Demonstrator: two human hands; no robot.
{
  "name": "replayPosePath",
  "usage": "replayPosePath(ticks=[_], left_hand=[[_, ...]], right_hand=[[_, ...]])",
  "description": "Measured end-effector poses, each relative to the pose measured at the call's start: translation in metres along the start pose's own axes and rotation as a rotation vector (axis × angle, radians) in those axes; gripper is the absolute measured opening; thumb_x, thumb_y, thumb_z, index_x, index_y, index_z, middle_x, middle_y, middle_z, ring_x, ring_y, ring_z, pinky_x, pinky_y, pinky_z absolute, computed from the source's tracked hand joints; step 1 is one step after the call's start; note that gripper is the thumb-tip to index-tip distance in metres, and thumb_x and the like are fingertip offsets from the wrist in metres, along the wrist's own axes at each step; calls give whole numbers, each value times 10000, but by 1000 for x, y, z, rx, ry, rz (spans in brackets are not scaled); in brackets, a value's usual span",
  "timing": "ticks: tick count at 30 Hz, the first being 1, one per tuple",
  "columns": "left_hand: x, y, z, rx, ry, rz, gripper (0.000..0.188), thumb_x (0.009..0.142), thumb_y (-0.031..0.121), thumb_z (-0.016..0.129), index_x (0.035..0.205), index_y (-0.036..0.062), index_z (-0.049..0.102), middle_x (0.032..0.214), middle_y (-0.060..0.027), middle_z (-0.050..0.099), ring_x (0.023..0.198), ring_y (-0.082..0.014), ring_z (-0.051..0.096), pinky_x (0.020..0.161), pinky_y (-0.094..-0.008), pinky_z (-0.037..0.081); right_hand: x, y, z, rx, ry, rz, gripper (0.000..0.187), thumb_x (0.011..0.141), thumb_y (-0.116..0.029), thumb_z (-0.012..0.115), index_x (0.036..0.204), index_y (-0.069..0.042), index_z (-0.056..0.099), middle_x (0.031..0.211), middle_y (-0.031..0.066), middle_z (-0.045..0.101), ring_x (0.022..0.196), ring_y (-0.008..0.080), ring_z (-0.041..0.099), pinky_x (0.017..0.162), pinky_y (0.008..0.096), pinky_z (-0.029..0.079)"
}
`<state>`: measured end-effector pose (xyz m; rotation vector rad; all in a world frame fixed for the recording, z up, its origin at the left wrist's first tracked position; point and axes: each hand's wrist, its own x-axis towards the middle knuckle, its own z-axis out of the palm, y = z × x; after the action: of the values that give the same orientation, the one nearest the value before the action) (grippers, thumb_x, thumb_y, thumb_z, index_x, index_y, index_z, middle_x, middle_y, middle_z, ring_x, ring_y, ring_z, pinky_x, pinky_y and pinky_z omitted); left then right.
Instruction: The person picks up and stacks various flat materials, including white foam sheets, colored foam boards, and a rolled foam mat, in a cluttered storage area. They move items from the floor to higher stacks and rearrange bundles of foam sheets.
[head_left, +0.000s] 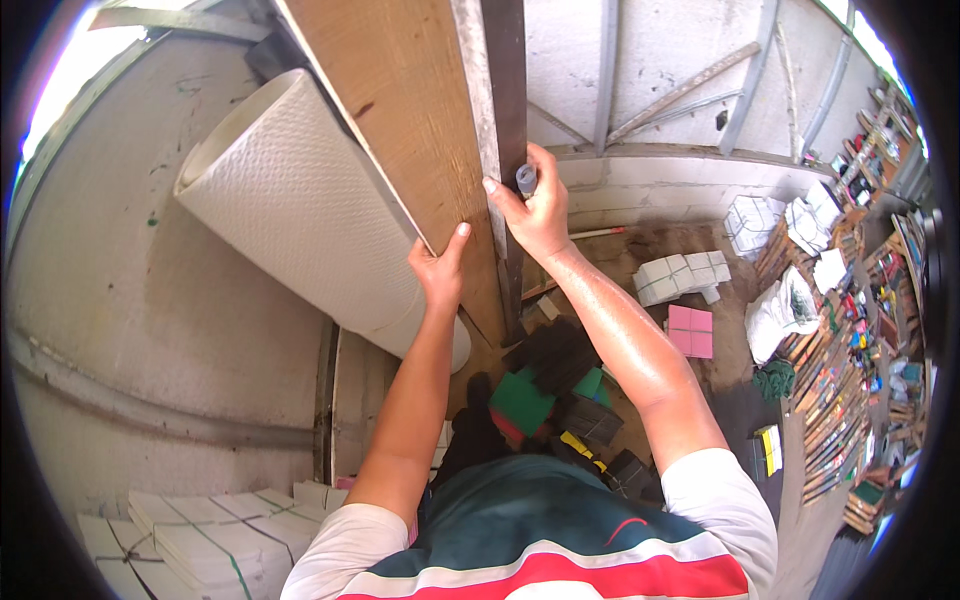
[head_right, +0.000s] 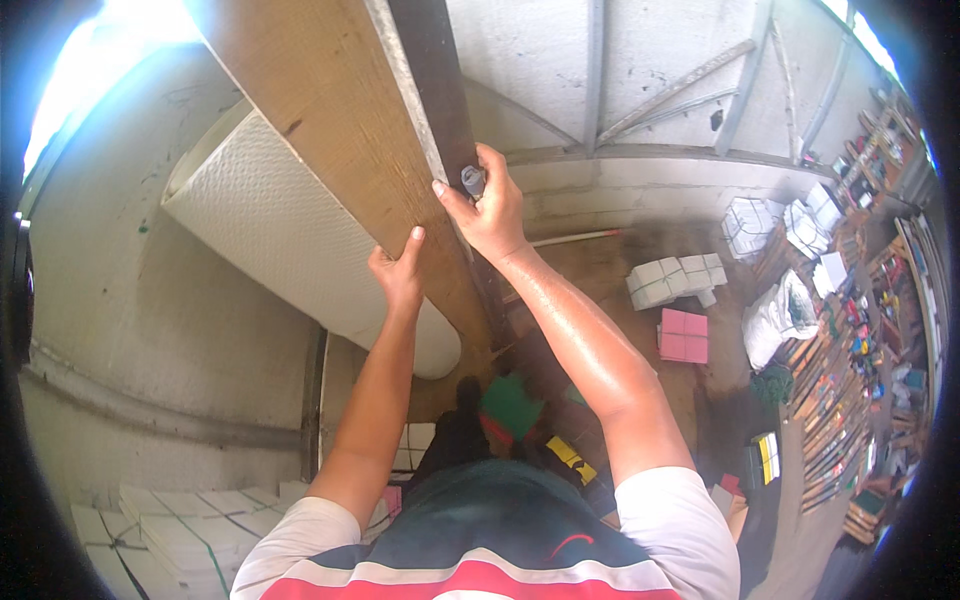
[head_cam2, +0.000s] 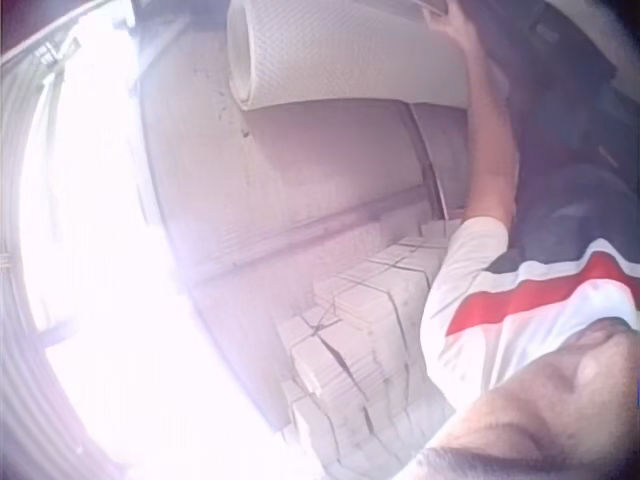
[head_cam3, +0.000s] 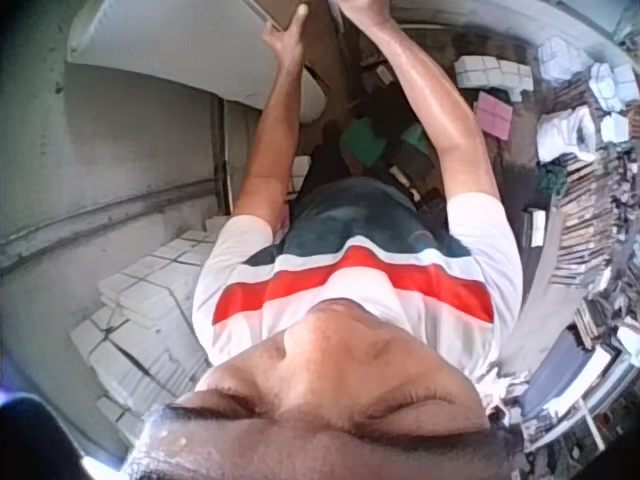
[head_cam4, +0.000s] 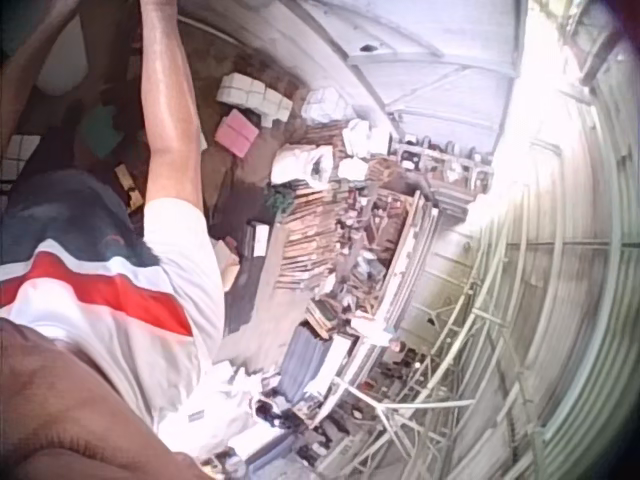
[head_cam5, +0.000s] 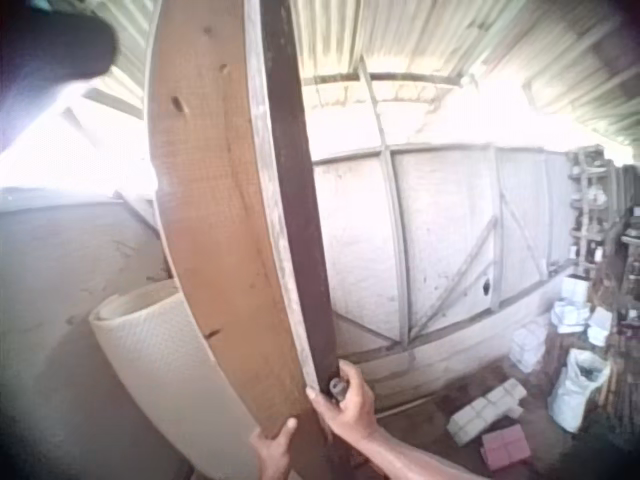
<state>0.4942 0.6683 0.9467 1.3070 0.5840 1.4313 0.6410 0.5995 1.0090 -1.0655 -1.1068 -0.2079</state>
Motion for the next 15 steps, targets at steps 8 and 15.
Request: replayPosePath(ticks=[8,15], left_hand=[[67,-79,82,-38,-153,-57,329,867,180,871,1051,-60,740,996,-82,765,875,-139,685,830,-305,553],[155,-185,133,-101,-249,-138,345,870,197,862,1071,-59,748,1006,-77,761,905,-154,685,853,-314,544]], right_hand=[[43,98,-31,-79,84,6,589,935,-125,789,1394,17,447,1219,162,643,1081,222,645,952,371,521],[70,232,-21,-321,141,94,644,905,-105,805,1424,21,445,1233,165,629,1114,228,622,984,379,503]])
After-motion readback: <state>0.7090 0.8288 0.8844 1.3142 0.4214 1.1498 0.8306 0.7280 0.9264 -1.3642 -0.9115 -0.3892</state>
